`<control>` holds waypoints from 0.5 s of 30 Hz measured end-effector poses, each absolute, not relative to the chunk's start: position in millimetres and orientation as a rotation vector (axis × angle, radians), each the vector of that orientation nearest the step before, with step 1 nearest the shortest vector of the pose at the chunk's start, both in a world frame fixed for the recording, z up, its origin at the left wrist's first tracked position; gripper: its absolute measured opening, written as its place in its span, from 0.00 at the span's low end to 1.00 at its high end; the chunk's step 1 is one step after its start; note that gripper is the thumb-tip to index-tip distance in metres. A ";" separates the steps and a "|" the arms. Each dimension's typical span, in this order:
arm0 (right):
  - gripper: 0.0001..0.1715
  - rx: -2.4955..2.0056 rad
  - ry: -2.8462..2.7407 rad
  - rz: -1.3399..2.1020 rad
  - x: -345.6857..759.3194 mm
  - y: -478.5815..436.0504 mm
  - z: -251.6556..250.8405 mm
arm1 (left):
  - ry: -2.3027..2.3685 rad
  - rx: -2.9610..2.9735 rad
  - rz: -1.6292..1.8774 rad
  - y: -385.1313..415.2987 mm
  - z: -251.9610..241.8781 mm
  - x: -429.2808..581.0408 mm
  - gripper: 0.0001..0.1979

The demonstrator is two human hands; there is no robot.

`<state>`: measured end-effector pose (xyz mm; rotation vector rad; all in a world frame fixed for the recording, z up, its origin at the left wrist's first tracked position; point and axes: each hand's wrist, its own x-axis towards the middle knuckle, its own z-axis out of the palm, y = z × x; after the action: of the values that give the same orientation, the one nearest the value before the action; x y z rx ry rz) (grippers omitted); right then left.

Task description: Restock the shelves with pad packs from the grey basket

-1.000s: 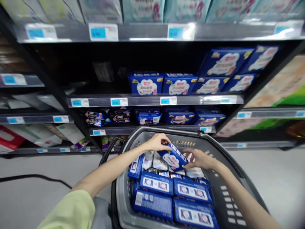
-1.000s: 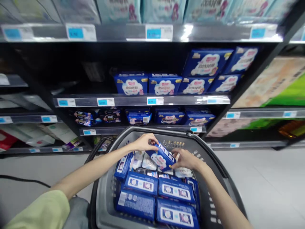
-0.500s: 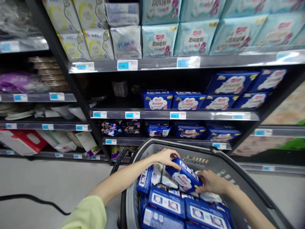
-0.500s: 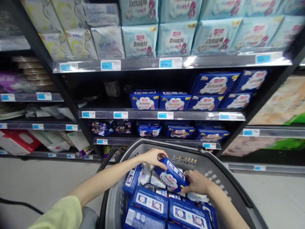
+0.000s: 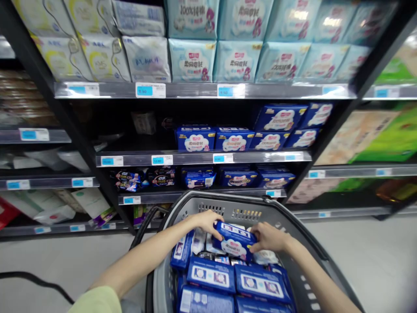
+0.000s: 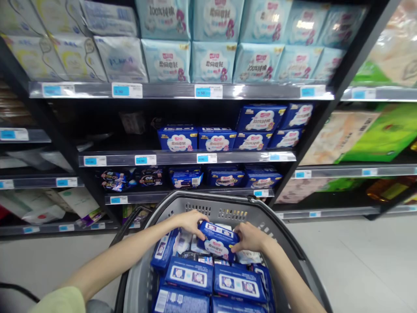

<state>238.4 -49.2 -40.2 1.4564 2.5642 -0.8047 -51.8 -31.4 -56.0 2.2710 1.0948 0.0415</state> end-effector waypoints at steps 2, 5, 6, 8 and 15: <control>0.20 1.466 2.569 -0.830 237.6 -49.0 -38.3 | 1.080 2.308 -0.026 -31.8 -59.1 -52.1 0.38; 0.23 1.483 2.537 -0.837 239.0 -47.7 -36.3 | 1.020 2.368 -0.045 -33.1 -64.6 -50.4 0.39; 0.24 1.484 2.532 -0.838 239.9 -47.0 -36.2 | 1.009 2.387 -0.051 -33.6 -66.2 -49.6 0.39; 0.26 1.490 2.540 -0.837 241.9 -45.8 -36.6 | 1.019 2.405 -0.065 -35.0 -67.9 -47.9 0.40; 0.26 1.555 2.580 -0.777 246.5 -43.4 -35.4 | 1.090 2.345 0.037 -45.3 -54.4 -42.4 0.34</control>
<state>246.5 -43.4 -35.4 1.5554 2.5805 -0.7770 -42.4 -45.3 -54.4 2.3451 1.0903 0.0368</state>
